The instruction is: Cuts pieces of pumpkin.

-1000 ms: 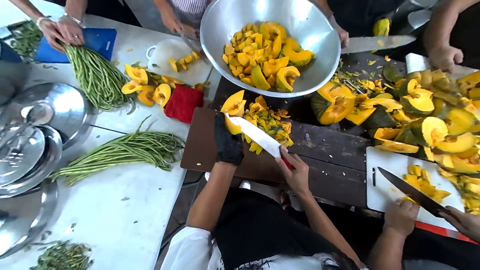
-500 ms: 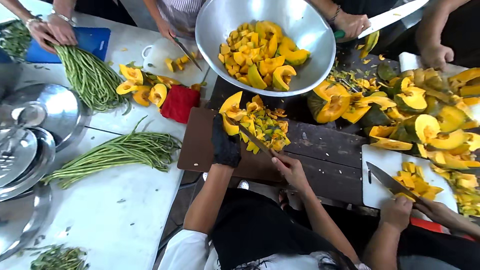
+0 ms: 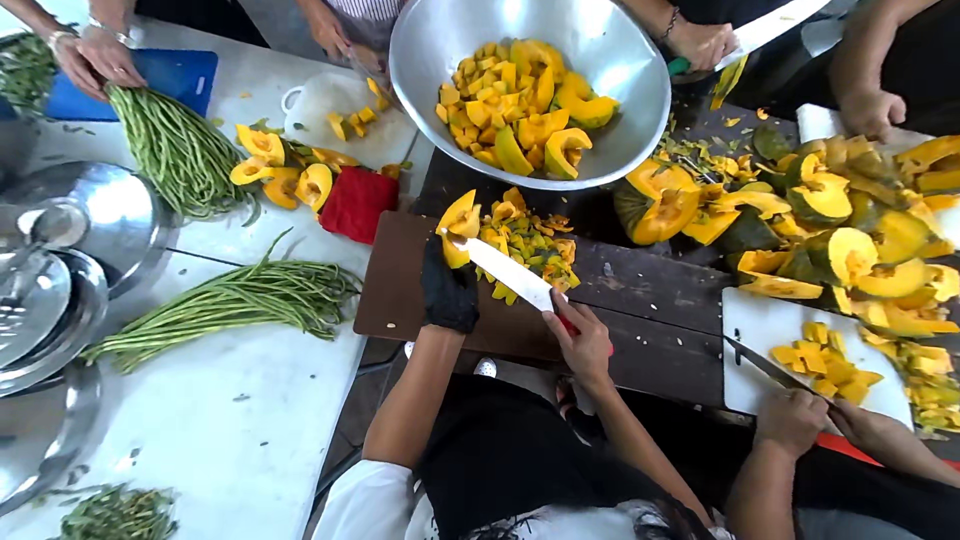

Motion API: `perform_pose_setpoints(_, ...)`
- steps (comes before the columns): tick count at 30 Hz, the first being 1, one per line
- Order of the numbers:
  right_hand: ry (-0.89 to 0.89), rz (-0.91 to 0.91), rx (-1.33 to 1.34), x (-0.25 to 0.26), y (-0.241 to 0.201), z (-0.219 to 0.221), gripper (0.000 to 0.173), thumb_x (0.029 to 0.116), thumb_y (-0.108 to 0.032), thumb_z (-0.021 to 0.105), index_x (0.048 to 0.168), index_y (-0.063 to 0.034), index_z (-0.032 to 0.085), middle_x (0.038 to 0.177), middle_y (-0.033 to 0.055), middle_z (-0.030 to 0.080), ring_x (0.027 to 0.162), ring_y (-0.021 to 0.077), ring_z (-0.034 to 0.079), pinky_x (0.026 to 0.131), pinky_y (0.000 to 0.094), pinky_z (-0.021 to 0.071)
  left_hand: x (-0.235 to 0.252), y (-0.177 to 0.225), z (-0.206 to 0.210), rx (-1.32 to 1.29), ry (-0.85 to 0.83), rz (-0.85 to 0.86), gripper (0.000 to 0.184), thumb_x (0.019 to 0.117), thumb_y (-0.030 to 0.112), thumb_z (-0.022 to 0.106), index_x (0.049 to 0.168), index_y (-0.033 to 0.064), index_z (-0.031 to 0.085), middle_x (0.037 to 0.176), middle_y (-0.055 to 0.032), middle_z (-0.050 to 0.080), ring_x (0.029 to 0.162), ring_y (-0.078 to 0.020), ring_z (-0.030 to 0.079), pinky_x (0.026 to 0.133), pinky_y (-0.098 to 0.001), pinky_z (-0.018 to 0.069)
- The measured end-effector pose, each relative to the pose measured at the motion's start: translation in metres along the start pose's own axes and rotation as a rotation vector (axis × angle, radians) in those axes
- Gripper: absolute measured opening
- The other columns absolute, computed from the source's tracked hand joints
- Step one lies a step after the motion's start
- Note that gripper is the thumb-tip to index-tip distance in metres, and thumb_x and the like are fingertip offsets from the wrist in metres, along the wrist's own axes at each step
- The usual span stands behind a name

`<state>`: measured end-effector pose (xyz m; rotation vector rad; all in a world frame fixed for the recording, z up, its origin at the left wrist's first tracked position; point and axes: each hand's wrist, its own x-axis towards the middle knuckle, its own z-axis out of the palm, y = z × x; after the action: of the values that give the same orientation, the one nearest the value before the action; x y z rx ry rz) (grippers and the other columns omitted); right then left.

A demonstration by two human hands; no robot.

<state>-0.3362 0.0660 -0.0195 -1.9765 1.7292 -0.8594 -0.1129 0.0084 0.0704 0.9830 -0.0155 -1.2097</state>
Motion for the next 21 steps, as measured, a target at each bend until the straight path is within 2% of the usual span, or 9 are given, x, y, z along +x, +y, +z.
perform_pose_setpoints(3, 0.098, -0.058, -0.046, -0.002, -0.002, 0.006, 0.046, 0.0985, -0.047, 0.063, 0.130, -0.0165, 0.073, 0.090, 0.0164, 0.070, 0.074, 0.0304, 0.067, 0.066, 0.0495, 0.0531, 0.002, 0.001, 0.001, 0.003, -0.005, 0.022, 0.027, 0.1106, 0.028, 0.036, 0.129, 0.0144, 0.049, 0.110, -0.0035, 0.059, 0.098, -0.0113, 0.062, 0.084, -0.0307, 0.0555)
perform_pose_setpoints(6, -0.209, 0.049, 0.209, 0.006, 0.001, -0.008, 0.046, 0.1012, -0.045, 0.059, 0.131, -0.0123, 0.072, 0.105, 0.0118, 0.076, 0.088, 0.0172, 0.071, 0.081, 0.0383, 0.0581, 0.001, 0.003, 0.001, -0.004, -0.010, 0.020, 0.026, 0.1102, 0.029, 0.036, 0.125, 0.0144, 0.051, 0.107, -0.0034, 0.060, 0.096, -0.0117, 0.062, 0.083, -0.0306, 0.0553)
perform_pose_setpoints(8, -0.291, 0.096, 0.274, 0.009, 0.003, -0.011, 0.045, 0.1023, -0.043, 0.058, 0.132, -0.0116, 0.071, 0.110, 0.0094, 0.075, 0.089, 0.0105, 0.070, 0.084, 0.0308, 0.0564, -0.001, 0.002, -0.001, -0.020, -0.055, 0.026, 0.026, 0.1109, 0.029, 0.035, 0.125, 0.0138, 0.051, 0.108, -0.0035, 0.060, 0.098, -0.0123, 0.063, 0.085, -0.0316, 0.0559)
perform_pose_setpoints(9, -0.257, 0.094, 0.223, 0.008, 0.003, -0.011, 0.045, 0.1015, -0.044, 0.059, 0.133, -0.0140, 0.071, 0.112, 0.0110, 0.075, 0.094, 0.0163, 0.071, 0.087, 0.0380, 0.0576, -0.002, 0.001, -0.001, -0.007, -0.055, 0.030, 0.026, 0.1109, 0.029, 0.035, 0.125, 0.0135, 0.051, 0.108, -0.0032, 0.061, 0.097, -0.0119, 0.063, 0.085, -0.0313, 0.0561)
perform_pose_setpoints(11, -0.072, 0.036, 0.050, 0.005, 0.002, -0.002, 0.046, 0.0997, -0.048, 0.060, 0.133, -0.0188, 0.072, 0.101, 0.0146, 0.073, 0.085, 0.0281, 0.069, 0.074, 0.0509, 0.0557, -0.004, -0.001, -0.001, 0.027, -0.020, 0.024, 0.029, 0.1109, 0.029, 0.035, 0.128, 0.0122, 0.050, 0.109, -0.0037, 0.060, 0.097, -0.0119, 0.062, 0.084, -0.0312, 0.0557)
perform_pose_setpoints(14, 0.139, -0.076, -0.101, 0.000, -0.004, 0.011, 0.046, 0.0984, -0.050, 0.062, 0.130, -0.0187, 0.074, 0.090, 0.0174, 0.070, 0.074, 0.0325, 0.067, 0.065, 0.0503, 0.0523, 0.002, -0.001, -0.004, 0.052, -0.006, 0.040, 0.031, 0.1108, 0.030, 0.035, 0.131, 0.0117, 0.050, 0.110, -0.0049, 0.059, 0.098, -0.0131, 0.062, 0.085, -0.0328, 0.0552)
perform_pose_setpoints(16, 0.002, -0.034, 0.023, 0.001, -0.004, 0.006, 0.045, 0.0999, -0.047, 0.060, 0.130, -0.0155, 0.073, 0.094, 0.0150, 0.073, 0.076, 0.0270, 0.069, 0.068, 0.0474, 0.0562, 0.002, 0.001, -0.005, 0.065, -0.025, 0.056, 0.029, 0.1108, 0.030, 0.034, 0.128, 0.0128, 0.050, 0.108, -0.0032, 0.059, 0.095, -0.0114, 0.061, 0.083, -0.0313, 0.0551)
perform_pose_setpoints(19, -0.320, 0.123, 0.259, 0.011, 0.000, -0.007, 0.045, 0.1028, -0.044, 0.058, 0.133, -0.0133, 0.070, 0.103, 0.0075, 0.075, 0.081, 0.0102, 0.068, 0.077, 0.0308, 0.0574, -0.001, 0.001, -0.007, 0.081, -0.050, 0.061, 0.031, 0.1108, 0.031, 0.035, 0.131, 0.0129, 0.050, 0.111, -0.0033, 0.059, 0.099, -0.0119, 0.061, 0.087, -0.0325, 0.0545)
perform_pose_setpoints(21, -0.204, 0.091, 0.139, 0.010, -0.001, -0.005, 0.045, 0.1007, -0.046, 0.060, 0.134, -0.0174, 0.071, 0.106, 0.0120, 0.074, 0.088, 0.0217, 0.071, 0.080, 0.0446, 0.0577, -0.004, -0.002, -0.012, 0.136, -0.052, 0.064, 0.034, 0.1101, 0.035, 0.037, 0.133, 0.0142, 0.051, 0.114, -0.0031, 0.060, 0.100, -0.0115, 0.061, 0.087, -0.0323, 0.0546)
